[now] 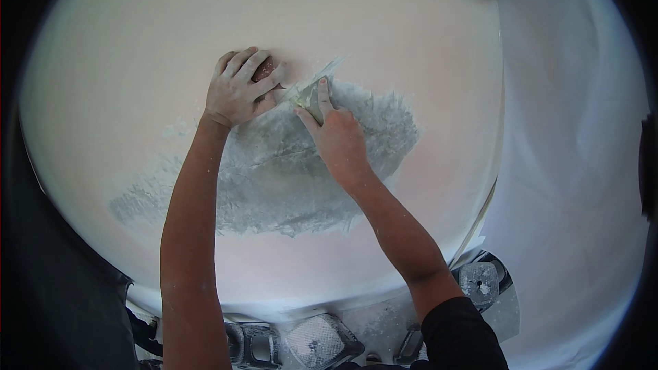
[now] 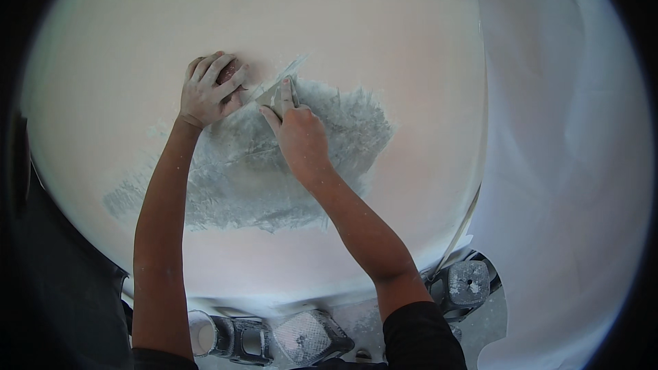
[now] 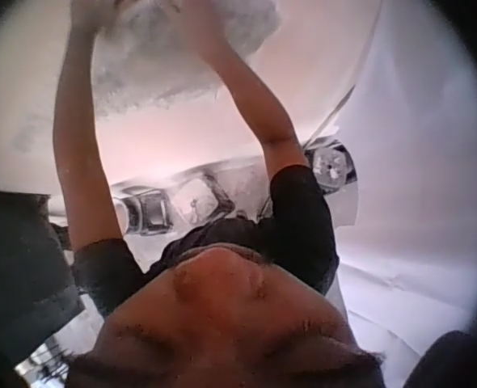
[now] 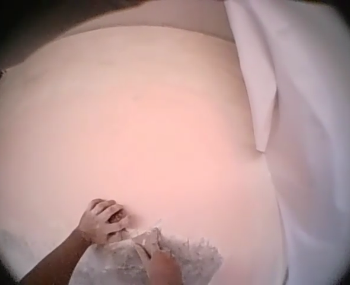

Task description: Scraping and smoothing a damaged section of a wall using a putty knife.

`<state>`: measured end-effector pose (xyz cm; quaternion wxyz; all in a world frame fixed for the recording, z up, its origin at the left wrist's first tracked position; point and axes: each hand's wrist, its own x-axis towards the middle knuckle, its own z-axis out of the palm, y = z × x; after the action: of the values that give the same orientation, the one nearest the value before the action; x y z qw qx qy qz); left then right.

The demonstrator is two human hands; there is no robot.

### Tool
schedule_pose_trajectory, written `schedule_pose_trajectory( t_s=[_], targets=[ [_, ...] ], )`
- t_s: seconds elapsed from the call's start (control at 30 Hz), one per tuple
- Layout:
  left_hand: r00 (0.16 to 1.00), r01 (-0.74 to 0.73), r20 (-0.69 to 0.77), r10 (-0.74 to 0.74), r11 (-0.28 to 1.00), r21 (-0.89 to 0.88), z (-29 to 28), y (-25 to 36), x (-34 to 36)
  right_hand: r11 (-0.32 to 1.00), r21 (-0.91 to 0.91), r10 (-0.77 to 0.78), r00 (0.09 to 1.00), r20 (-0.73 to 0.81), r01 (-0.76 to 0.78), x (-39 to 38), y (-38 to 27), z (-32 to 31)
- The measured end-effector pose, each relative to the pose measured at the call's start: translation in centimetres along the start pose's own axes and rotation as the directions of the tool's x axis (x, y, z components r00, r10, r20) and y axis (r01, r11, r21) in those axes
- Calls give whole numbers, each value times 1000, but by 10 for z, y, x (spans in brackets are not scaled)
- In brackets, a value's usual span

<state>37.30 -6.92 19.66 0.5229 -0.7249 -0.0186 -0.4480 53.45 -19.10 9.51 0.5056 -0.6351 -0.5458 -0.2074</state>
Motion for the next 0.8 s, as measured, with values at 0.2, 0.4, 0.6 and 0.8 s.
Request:
schedule_pose_trajectory(
  t_s=[0.2,0.4,0.6,0.8],
  targets=[
    [1000,8,27,-8,1000,-3,1,-1,-2,999,-42,20,999,29,-19,3,2,-4],
    [999,14,40,-13,1000,-12,3,-2,-4,999,-48,2,995,101,2,9,6,-12],
    [1000,6,26,-6,1000,-5,1,-4,-6,993,-120,-14,995,101,26,11,9,-15],
    [1000,14,16,-14,999,-30,4,-2,-6,998,-32,-54,981,185,62,-14,18,-16]
  ],
)
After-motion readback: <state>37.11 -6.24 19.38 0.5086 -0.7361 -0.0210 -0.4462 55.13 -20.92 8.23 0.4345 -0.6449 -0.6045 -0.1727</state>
